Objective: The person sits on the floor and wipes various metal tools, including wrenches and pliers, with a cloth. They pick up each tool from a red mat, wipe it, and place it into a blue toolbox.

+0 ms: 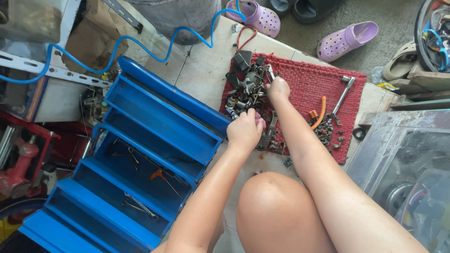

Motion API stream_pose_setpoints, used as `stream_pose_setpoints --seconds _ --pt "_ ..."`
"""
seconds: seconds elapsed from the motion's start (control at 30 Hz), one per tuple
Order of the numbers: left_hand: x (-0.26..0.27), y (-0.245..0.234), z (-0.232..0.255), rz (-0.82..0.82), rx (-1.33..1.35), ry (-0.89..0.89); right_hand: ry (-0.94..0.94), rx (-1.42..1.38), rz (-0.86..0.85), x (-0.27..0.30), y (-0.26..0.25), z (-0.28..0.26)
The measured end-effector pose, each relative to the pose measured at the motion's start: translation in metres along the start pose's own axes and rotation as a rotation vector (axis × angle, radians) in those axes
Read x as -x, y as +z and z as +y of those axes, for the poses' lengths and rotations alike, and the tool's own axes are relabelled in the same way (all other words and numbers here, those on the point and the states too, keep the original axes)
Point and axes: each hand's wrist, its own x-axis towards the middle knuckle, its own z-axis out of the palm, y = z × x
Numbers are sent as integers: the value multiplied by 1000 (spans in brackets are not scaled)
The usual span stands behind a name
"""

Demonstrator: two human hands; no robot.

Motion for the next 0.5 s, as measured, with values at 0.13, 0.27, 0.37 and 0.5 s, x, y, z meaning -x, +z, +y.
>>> stream_pose_setpoints --seconds 0.13,0.27,0.37,0.5 --pt "1 -2 -1 -7 3 -1 -88 -72 126 8 -5 34" --pt "1 -1 -1 6 24 9 -130 -163 265 6 4 71" --pt "2 -1 0 14 49 6 -138 -259 308 -2 13 77" --pt "1 -1 -1 29 38 11 4 -220 131 -7 18 61"
